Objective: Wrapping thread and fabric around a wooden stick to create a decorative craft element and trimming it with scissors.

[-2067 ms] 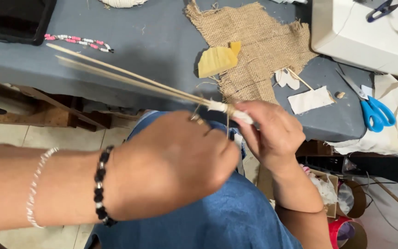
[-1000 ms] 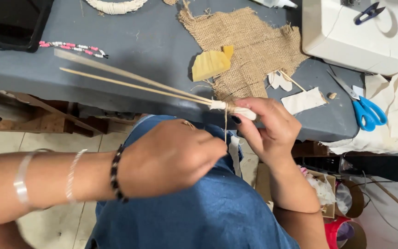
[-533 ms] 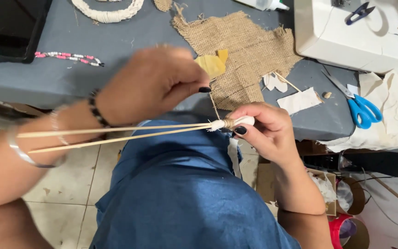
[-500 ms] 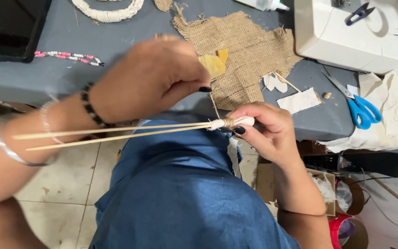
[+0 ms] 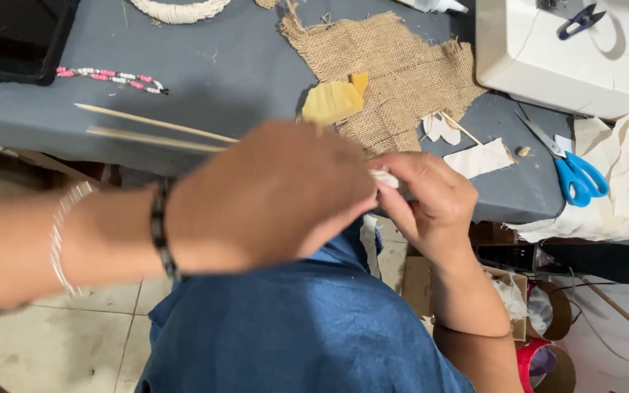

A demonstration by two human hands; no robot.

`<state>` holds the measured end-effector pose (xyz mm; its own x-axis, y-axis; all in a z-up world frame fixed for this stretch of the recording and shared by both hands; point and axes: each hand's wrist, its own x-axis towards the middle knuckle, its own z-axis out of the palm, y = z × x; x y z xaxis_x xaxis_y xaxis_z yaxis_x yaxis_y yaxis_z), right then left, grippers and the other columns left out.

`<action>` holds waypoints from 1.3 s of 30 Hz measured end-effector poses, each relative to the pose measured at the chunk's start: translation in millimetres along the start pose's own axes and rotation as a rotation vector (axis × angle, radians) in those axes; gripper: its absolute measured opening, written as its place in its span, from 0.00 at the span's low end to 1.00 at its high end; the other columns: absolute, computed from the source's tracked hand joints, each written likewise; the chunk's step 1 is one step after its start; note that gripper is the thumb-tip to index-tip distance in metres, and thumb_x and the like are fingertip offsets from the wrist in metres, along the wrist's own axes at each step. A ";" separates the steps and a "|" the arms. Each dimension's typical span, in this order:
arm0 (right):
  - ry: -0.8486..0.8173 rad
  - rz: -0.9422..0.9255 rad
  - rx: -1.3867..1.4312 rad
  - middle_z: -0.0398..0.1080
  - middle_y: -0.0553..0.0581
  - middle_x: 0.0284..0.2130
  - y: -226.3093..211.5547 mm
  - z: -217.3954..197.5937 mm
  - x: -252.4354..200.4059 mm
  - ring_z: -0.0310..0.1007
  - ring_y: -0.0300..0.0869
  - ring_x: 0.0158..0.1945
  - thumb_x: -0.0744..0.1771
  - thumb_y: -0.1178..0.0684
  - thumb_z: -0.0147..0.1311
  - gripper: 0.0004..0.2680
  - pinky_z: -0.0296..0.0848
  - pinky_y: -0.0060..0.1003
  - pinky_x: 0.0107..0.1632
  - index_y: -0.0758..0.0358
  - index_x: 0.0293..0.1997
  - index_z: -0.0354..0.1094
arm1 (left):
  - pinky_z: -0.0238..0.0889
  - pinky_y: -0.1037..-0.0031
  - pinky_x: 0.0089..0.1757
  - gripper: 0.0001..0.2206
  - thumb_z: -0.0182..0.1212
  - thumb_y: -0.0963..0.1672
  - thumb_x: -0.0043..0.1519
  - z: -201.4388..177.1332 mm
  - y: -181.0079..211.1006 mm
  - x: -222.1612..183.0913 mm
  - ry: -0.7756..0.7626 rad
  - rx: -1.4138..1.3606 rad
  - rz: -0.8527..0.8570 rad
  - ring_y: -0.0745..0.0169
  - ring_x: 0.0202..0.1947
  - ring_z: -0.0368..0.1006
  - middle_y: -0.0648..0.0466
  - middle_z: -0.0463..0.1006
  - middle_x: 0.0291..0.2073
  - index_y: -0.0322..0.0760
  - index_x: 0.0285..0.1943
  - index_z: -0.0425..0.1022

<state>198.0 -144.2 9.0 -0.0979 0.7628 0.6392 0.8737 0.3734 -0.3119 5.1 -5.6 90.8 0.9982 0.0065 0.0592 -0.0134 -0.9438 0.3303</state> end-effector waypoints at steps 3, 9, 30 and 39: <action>0.096 0.051 0.002 0.78 0.64 0.42 -5.2 1.7 -4.3 0.79 0.49 0.42 0.70 0.60 0.58 0.06 0.78 0.37 0.48 0.71 0.49 0.73 | 0.55 0.60 0.20 0.09 0.57 0.37 0.63 46.0 2.1 -14.9 0.396 0.098 0.223 0.54 0.18 0.63 0.54 0.69 0.21 0.38 0.29 0.70; 0.165 0.315 0.340 0.76 0.58 0.40 2.0 14.5 -9.5 0.74 0.38 0.38 0.69 0.53 0.56 0.09 0.71 0.29 0.43 0.69 0.48 0.71 | 0.52 0.68 0.25 0.06 0.55 0.38 0.67 108.4 -25.0 0.3 0.742 -0.166 0.113 0.60 0.20 0.61 0.56 0.64 0.20 0.40 0.43 0.77; 0.290 0.207 0.483 0.77 0.63 0.32 35.2 18.4 -9.5 0.77 0.41 0.33 0.62 0.64 0.68 0.09 0.73 0.33 0.40 0.73 0.41 0.72 | 0.63 0.76 0.28 0.17 0.52 0.42 0.67 79.1 -39.9 28.2 0.617 -0.460 0.054 0.55 0.20 0.68 0.57 0.67 0.13 0.40 0.21 0.65; 0.322 0.251 0.702 0.75 0.64 0.37 47.4 31.0 -6.4 0.74 0.40 0.38 0.63 0.63 0.67 0.11 0.73 0.36 0.43 0.71 0.44 0.65 | 0.66 0.65 0.26 0.12 0.60 0.43 0.64 94.5 -30.9 23.7 0.685 -0.285 -0.012 0.43 0.24 0.74 0.47 0.69 0.15 0.38 0.25 0.73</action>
<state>225.2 -115.0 -31.7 0.2968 0.7181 0.6295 0.3386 0.5372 -0.7725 34.7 -7.6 -7.0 0.7398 0.3090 0.5977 -0.1107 -0.8203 0.5611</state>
